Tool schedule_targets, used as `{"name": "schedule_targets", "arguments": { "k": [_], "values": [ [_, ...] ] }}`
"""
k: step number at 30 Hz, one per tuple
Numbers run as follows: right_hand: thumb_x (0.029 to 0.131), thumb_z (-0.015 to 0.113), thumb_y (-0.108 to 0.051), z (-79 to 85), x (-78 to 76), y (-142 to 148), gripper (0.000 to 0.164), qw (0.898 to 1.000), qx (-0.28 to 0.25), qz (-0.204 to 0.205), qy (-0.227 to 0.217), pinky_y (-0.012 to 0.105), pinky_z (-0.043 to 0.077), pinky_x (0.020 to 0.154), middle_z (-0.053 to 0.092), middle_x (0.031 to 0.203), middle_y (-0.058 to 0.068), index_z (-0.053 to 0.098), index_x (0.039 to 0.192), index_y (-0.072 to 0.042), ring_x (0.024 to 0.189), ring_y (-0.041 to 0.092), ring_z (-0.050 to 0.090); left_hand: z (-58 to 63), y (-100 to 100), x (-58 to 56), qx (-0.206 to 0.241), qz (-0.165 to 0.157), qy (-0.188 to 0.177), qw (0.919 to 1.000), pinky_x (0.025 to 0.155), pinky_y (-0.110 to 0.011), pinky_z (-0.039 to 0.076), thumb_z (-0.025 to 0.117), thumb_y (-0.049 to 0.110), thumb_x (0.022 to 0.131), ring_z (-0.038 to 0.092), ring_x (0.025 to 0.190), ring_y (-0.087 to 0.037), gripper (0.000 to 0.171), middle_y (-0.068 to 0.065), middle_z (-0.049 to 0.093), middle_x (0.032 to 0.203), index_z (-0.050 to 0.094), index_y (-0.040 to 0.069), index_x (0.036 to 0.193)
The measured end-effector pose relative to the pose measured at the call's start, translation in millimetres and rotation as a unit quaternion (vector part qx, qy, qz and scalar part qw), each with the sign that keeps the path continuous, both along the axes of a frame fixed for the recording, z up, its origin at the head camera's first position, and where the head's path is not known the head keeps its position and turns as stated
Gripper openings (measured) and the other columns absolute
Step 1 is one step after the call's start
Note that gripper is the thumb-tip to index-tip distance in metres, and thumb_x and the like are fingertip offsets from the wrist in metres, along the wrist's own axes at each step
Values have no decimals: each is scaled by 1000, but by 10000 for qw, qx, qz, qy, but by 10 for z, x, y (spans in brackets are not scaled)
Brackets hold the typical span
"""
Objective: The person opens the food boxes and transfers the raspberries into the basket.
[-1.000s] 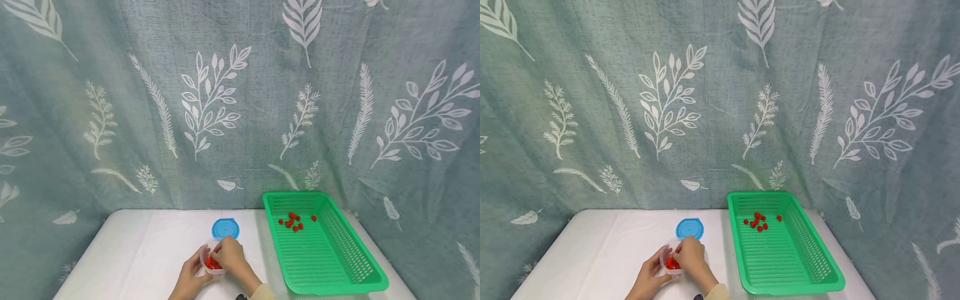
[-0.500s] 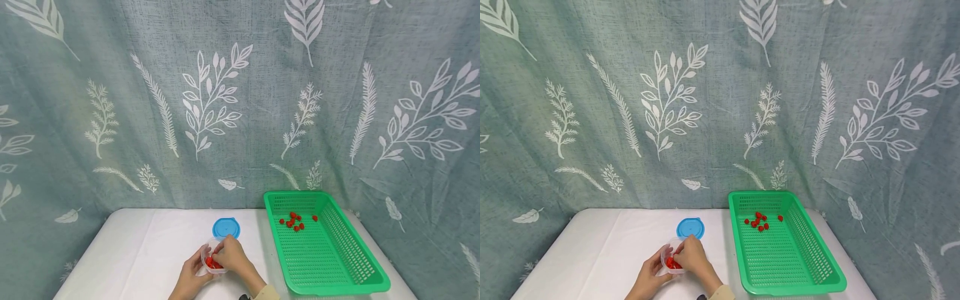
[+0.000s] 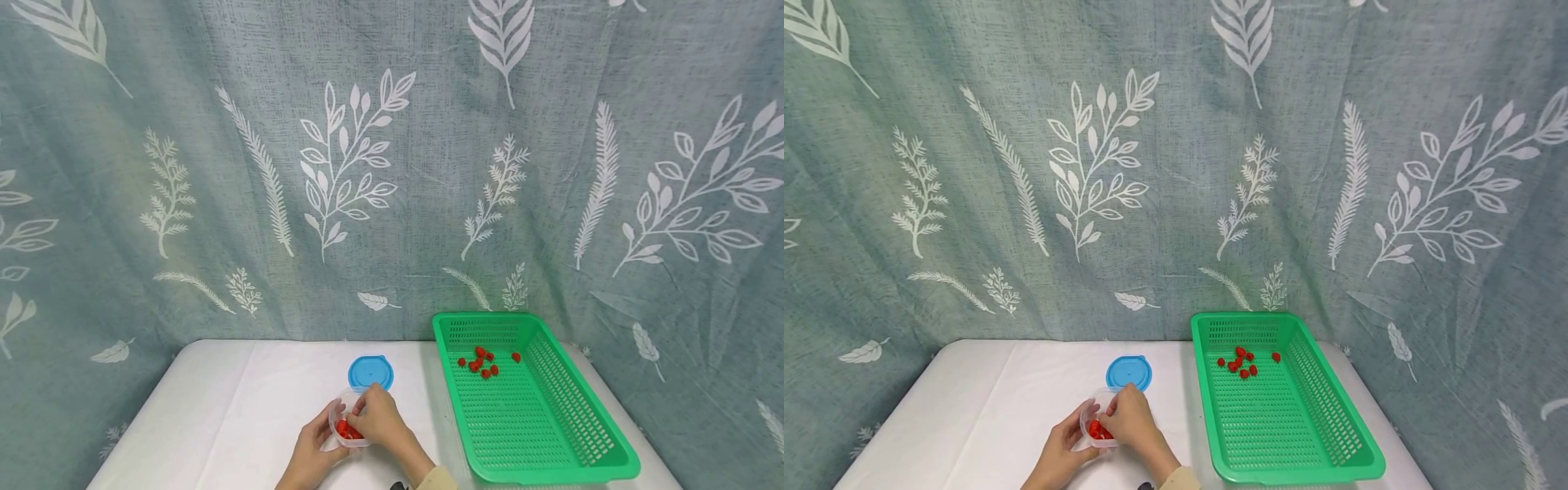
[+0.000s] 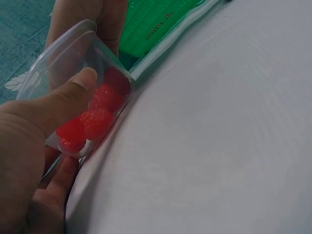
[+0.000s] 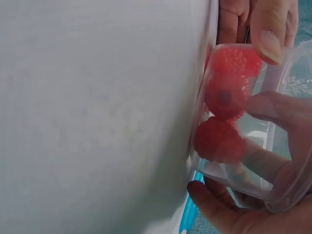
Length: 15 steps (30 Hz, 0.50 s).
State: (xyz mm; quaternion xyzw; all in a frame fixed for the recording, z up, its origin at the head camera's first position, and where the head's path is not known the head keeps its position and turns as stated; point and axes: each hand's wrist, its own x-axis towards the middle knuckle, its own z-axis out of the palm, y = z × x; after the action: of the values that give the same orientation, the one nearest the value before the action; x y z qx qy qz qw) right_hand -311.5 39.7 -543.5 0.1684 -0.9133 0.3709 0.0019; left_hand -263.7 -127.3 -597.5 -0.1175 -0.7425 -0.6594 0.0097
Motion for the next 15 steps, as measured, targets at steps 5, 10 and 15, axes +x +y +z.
{"name": "schedule_targets", "arguments": {
  "k": [5, 10, 15],
  "values": [
    [82, 83, -14, 15, -8, -8, 20, 10000, 13, -8, -90, 24, 50, 63, 54, 93, 6, 68, 70, -9, 83, 17, 49, -7, -5, -3, 38, 35, -36, 10000, 114, -22, 42, 86, 9, 79, 42, 144, -39, 92, -22, 45, 155, 35, -1, 155],
    [83, 81, -12, 22, -17, -6, 15, 9999, 102, 39, -44, 28, 49, 68, 54, 94, 5, 71, 73, -9, 84, 17, 50, -16, -6, -11, -91, 136, 14, 9999, 116, -30, 43, 87, 13, 79, 42, 144, -37, 91, -19, 48, 154, 37, 2, 155],
    [85, 80, -12, 34, -11, 9, 12, 9997, 109, 165, -172, 22, 50, 62, 53, 93, 5, 73, 77, -6, 81, 16, 49, -23, -13, -6, -150, 107, -1, 9998, 116, -35, 42, 86, 15, 80, 42, 144, -39, 91, -19, 48, 154, 37, 3, 156]
  ]
}}
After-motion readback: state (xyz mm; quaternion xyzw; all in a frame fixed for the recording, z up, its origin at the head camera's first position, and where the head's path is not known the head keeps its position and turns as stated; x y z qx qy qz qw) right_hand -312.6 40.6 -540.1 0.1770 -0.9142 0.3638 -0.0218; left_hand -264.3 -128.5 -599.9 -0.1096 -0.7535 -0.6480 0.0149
